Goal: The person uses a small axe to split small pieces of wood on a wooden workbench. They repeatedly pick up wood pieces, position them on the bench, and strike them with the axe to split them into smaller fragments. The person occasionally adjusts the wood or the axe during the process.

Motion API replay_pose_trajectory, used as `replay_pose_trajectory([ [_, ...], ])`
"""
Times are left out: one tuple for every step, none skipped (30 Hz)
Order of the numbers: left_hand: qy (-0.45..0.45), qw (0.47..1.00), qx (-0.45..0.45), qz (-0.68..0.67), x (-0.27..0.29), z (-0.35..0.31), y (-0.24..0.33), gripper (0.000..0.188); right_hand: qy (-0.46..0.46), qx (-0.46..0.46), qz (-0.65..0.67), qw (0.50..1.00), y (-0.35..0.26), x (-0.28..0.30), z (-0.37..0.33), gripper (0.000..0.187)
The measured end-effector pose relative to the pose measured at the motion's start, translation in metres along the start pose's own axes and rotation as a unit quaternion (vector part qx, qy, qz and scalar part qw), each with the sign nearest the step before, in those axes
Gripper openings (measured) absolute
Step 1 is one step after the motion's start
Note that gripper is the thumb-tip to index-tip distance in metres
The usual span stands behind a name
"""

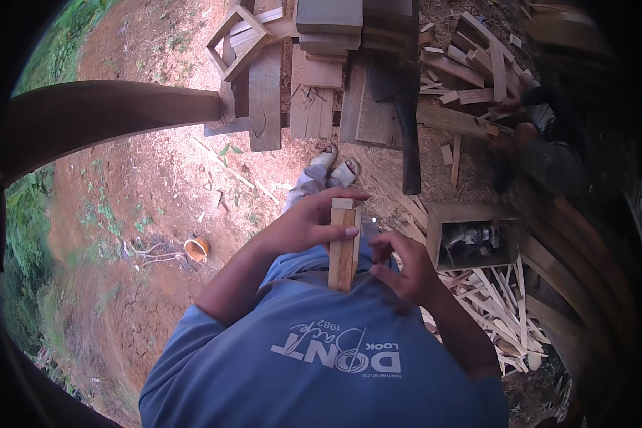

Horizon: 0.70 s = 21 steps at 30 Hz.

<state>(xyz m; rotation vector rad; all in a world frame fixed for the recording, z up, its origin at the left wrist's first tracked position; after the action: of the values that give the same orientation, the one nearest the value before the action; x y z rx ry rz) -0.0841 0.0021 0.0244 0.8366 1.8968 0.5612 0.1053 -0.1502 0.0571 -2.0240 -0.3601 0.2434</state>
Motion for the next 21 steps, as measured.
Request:
replay_pose_trajectory([
  [-0.003, 1.000, -0.001, 0.002, 0.000, 0.000, 0.001, 0.063, 0.039, -0.008, 0.052, 0.998, 0.000, 0.003, 0.002, 0.056],
  [-0.006, 1.000, 0.001, 0.014, 0.000, 0.000, 0.002, 0.064, 0.077, -0.015, 0.105, 0.991, -0.003, 0.002, 0.008, 0.049],
  [-0.006, 1.000, 0.005, 0.023, -0.001, -0.001, 0.005, 0.064, 0.114, -0.022, 0.157, 0.981, -0.006, 0.002, 0.014, 0.042],
  [-0.006, 0.999, 0.010, 0.032, -0.002, -0.003, 0.009, 0.065, 0.110, -0.018, 0.207, 0.972, -0.011, 0.001, 0.020, 0.039],
  [-0.005, 0.999, 0.016, 0.043, -0.003, -0.004, 0.010, 0.065, 0.106, -0.013, 0.257, 0.960, -0.018, 0.001, 0.027, 0.036],
  [-0.007, 0.999, -0.014, 0.044, -0.004, -0.002, 0.006, 0.065, 0.102, -0.008, 0.306, 0.946, -0.023, -0.001, 0.033, 0.033],
  [-0.008, 0.998, -0.044, 0.044, -0.005, -0.001, 0.002, 0.065, 0.100, -0.010, 0.300, 0.948, -0.027, -0.003, 0.039, 0.032],
  [-0.009, 0.996, -0.073, 0.045, -0.005, -0.001, -0.001, 0.066, 0.099, -0.013, 0.295, 0.950, -0.031, -0.006, 0.043, 0.030],
  [-0.016, 0.997, -0.062, 0.043, -0.005, -0.002, -0.006, 0.067, 0.097, -0.016, 0.289, 0.952, -0.034, -0.008, 0.046, 0.029],
  [-0.021, 0.998, -0.052, 0.041, -0.006, -0.001, -0.003, 0.067, 0.113, -0.009, 0.283, 0.952, -0.033, -0.010, 0.048, 0.028],
  [-0.027, 0.998, -0.042, 0.039, -0.007, -0.001, 0.001, 0.068, 0.129, -0.002, 0.277, 0.952, -0.030, -0.012, 0.050, 0.027],
  [-0.027, 0.996, -0.030, 0.076, -0.008, -0.002, 0.006, 0.067, 0.146, 0.006, 0.271, 0.951, -0.028, -0.013, 0.050, 0.026],
  [-0.026, 0.993, -0.017, 0.112, -0.012, -0.005, 0.017, 0.066, 0.156, 0.006, 0.268, 0.951, -0.027, -0.014, 0.050, 0.024],
  [-0.026, 0.989, -0.005, 0.148, -0.014, -0.006, 0.023, 0.064, 0.166, 0.007, 0.264, 0.950, -0.026, -0.015, 0.049, 0.023],
  [-0.029, 0.988, -0.028, 0.146, -0.015, -0.006, 0.021, 0.067, 0.176, 0.008, 0.260, 0.949, -0.026, -0.015, 0.048, 0.021],
  [-0.031, 0.988, -0.053, 0.144, -0.016, -0.004, 0.018, 0.069, 0.180, 0.008, 0.263, 0.948, -0.027, -0.015, 0.046, 0.020],
  [-0.034, 0.986, -0.077, 0.142, -0.018, -0.003, 0.016, 0.072, 0.183, 0.009, 0.266, 0.946, -0.029, -0.016, 0.045, 0.018],
  [-0.026, 0.987, -0.091, 0.129, -0.020, -0.003, 0.014, 0.075, 0.186, 0.010, 0.269, 0.945, -0.031, -0.016, 0.043, 0.017],
  [-0.017, 0.988, -0.105, 0.115, -0.025, -0.004, 0.014, 0.078, 0.194, 0.008, 0.256, 0.947, -0.033, -0.016, 0.041, 0.016],
  [-0.009, 0.988, -0.119, 0.100, -0.029, -0.006, 0.014, 0.080, 0.203, 0.006, 0.244, 0.948, -0.037, -0.016, 0.037, 0.016],
  [0.020, 0.990, -0.116, 0.080, -0.032, -0.012, 0.008, 0.082, 0.211, 0.003, 0.231, 0.950, -0.041, -0.017, 0.034, 0.016],
])
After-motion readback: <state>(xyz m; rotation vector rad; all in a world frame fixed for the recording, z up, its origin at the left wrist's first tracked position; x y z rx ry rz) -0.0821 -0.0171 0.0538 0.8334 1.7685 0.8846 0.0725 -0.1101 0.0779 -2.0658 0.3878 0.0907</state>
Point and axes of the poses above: each hand's wrist, its own z-axis towards the middle knuckle, its own x-axis out of the back of the hand, y = z × x, the point moved 3 cm from there along z, towards the middle knuckle, and after that the axes turned 11 degrees about -y, right-handed, at the moved point
